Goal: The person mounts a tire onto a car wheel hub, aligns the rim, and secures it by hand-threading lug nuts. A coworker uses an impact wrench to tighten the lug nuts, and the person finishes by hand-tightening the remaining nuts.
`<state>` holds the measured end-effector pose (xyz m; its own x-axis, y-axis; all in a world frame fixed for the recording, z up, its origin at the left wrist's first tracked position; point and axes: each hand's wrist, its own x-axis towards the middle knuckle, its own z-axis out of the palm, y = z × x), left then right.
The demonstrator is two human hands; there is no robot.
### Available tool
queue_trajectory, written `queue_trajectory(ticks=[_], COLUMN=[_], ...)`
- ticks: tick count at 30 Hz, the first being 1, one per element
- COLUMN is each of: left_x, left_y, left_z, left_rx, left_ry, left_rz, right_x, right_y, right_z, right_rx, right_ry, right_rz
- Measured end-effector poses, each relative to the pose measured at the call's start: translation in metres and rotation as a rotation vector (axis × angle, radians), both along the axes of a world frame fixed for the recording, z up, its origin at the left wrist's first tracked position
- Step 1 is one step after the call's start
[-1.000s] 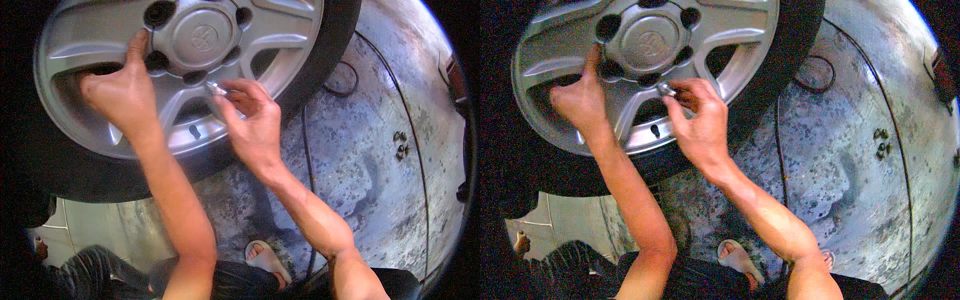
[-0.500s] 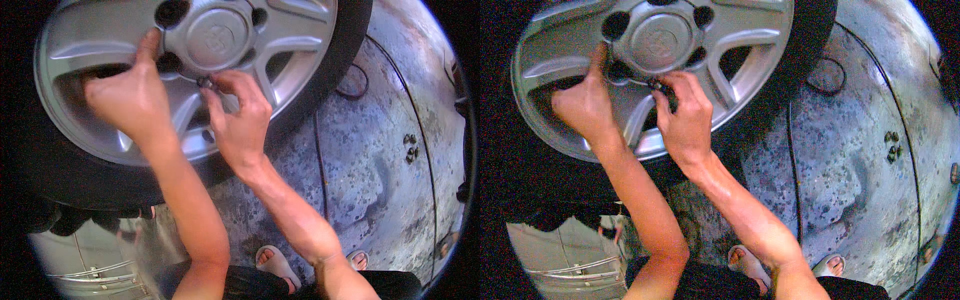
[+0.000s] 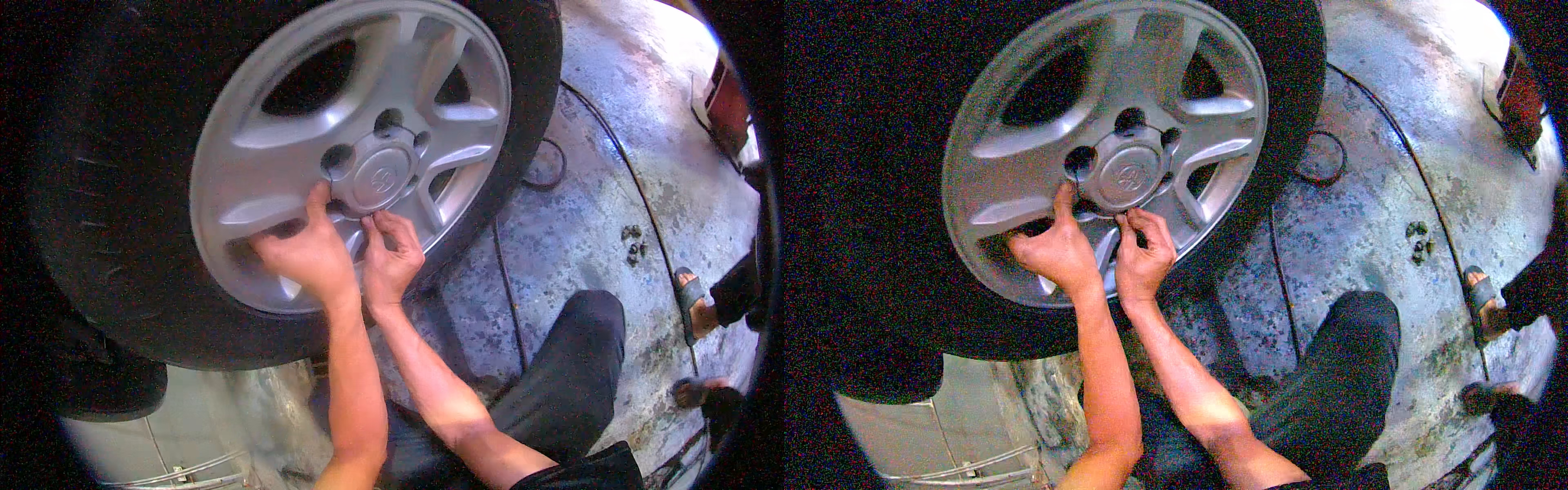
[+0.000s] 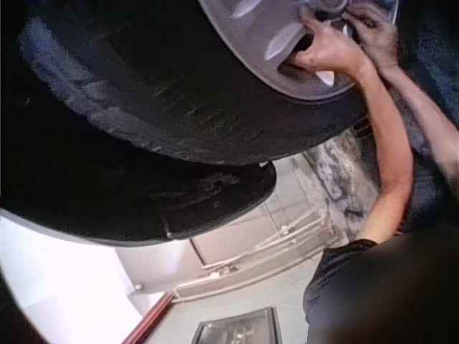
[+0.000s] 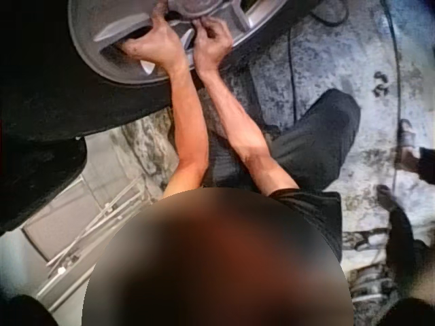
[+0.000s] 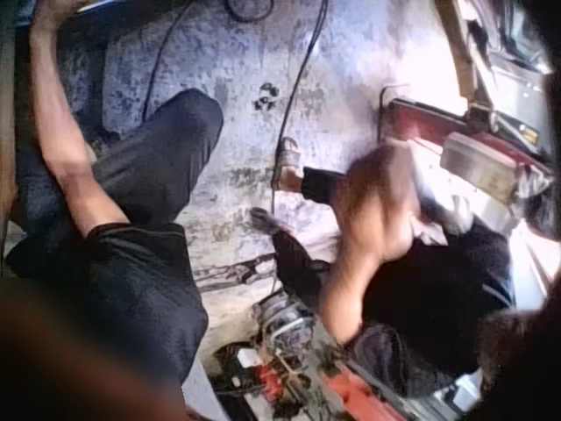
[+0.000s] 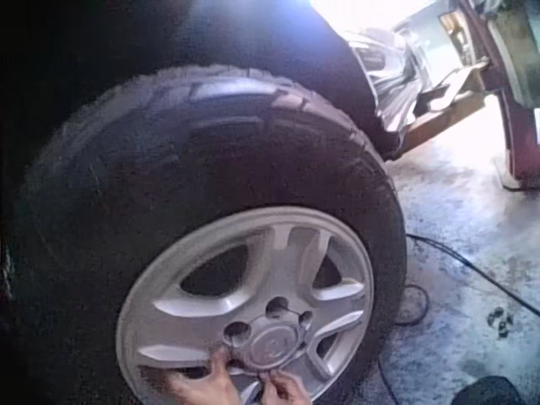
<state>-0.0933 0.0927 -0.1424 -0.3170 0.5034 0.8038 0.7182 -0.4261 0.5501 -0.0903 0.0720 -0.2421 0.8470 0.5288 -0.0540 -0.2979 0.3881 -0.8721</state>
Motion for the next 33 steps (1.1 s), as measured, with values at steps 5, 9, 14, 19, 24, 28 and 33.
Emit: queue_trajectory(ticks=[5,9,14,19,24,28,33], left_x=[0.0,0.0,0.004,-0.001,0.006,0.011,0.012], left_y=[0.003,-0.003,-0.003,0.005,-0.006,-0.014,-0.022], left_z=[-0.004,0.001,-0.008,-0.02,-0.006,0.007,0.016], left_rx=[-0.001,-0.071,-0.115,-0.2,-0.083,-0.112,-0.075], left_ry=[-0.064,-0.058,-0.117,-0.106,-0.169,-0.192,-0.191], left_rz=[-0.031,0.001,-0.04,0.019,-0.082,-0.059,-0.094], right_x=[-0.004,0.0,0.005,-0.002,-0.003,0.002,0.006], right_y=[-0.001,-0.005,-0.003,0.009,0.008,0.0,-0.008], right_z=[0.007,0.01,-0.003,-0.022,-0.02,-0.013,-0.006], right_rx=[-0.039,-0.035,-0.159,-0.155,-0.083,-0.108,-0.127], right_ry=[0.004,-0.008,-0.045,-0.079,-0.072,-0.11,-0.13], right_rz=[-0.016,0.021,0.04,0.012,-0.014,-0.028,-0.055])
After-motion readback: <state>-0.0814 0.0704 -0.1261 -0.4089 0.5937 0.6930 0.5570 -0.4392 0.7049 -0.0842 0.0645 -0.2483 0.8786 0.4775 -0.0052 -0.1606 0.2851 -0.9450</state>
